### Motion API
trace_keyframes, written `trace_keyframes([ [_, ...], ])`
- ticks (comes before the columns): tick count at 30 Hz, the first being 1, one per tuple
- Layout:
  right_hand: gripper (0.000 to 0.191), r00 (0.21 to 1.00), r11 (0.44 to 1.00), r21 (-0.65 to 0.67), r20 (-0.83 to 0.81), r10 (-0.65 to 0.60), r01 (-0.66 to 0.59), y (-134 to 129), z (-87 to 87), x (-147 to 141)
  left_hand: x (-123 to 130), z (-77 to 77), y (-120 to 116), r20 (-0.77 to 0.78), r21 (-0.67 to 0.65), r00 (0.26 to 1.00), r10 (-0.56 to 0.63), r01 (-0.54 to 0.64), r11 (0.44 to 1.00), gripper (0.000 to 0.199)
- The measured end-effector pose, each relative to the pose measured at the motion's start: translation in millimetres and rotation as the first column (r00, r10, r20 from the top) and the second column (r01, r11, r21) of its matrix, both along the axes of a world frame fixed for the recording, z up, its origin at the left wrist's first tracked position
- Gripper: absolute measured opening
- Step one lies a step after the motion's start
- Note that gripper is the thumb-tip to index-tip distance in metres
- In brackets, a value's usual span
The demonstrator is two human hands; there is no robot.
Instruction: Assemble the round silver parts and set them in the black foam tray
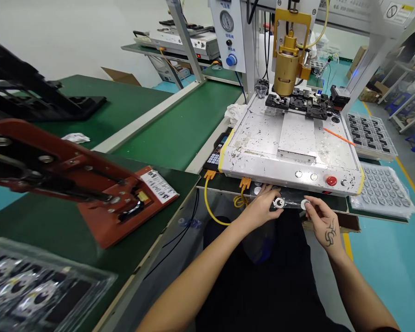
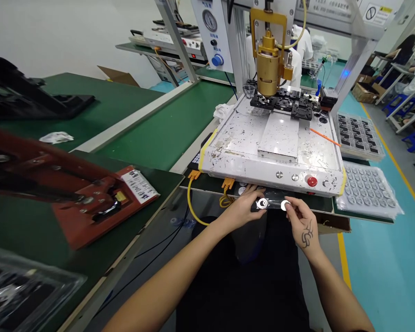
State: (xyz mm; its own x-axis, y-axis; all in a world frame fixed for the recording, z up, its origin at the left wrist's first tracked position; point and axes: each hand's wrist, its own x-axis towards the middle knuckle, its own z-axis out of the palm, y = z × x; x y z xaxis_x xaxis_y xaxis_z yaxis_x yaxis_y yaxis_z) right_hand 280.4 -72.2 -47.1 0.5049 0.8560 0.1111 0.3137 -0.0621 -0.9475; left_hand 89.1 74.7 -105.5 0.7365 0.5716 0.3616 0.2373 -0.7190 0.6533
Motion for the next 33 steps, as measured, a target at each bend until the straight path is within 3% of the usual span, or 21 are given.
trace_keyframes([
  [9,0.043,0.959,1.0,0.009,-0.284,-0.006,0.009,8.0,-5.5,-2.6,-0.1,11.9,1.4,-0.047,-0.038,0.998,-0.051,0.05,0.998,0.032],
  [13,0.04,0.94,1.0,0.006,-0.34,0.007,-0.006,4.7,0.8,-2.4,-17.5,29.6,-18.5,0.081,-0.213,0.997,0.014,0.004,0.977,0.036],
  [15,0.038,0.938,0.999,0.008,-0.343,0.046,-0.046,2.8,5.9,-4.4,-27.2,41.5,-32.0,0.143,-0.432,0.987,0.079,-0.01,0.902,0.04],
  [16,0.036,0.936,0.997,0.008,-0.345,0.07,-0.072,2.1,8.4,-5.9,-31.2,47.5,-38.6,0.182,-0.561,0.977,0.111,0.01,0.828,0.042],
  [18,0.033,0.926,0.991,0.004,-0.355,0.124,-0.131,1.7,12.7,-9.4,-37.2,58.5,-50.4,0.282,-0.773,0.942,0.183,0.11,0.625,0.047],
  [20,0.031,0.905,0.981,-0.004,-0.388,0.177,-0.194,2.7,15.6,-13.4,-41.2,67.3,-59.0,0.366,-0.871,0.892,0.264,0.229,0.434,0.052],
  [23,0.032,0.848,0.96,-0.014,-0.474,0.239,-0.278,6.6,18.7,-20.1,-47.0,76.2,-66.3,0.395,-0.91,0.847,0.355,0.309,0.275,0.059],
  [25,0.036,0.803,0.949,-0.016,-0.537,0.258,-0.315,9.5,21.8,-25.2,-51.5,79.6,-69.3,0.383,-0.921,0.837,0.391,0.313,0.232,0.062],
  [28,0.04,0.758,0.937,-0.027,-0.597,0.265,-0.349,11.8,28.0,-32.0,-57.8,81.2,-73.4,0.384,-0.922,0.821,0.422,0.322,0.213,0.058],
  [33,0.04,0.757,0.925,-0.052,-0.593,0.274,-0.375,6.7,31.3,-33.3,-64.2,79.3,-78.7,0.404,-0.913,0.807,0.43,0.326,0.245,0.048],
])
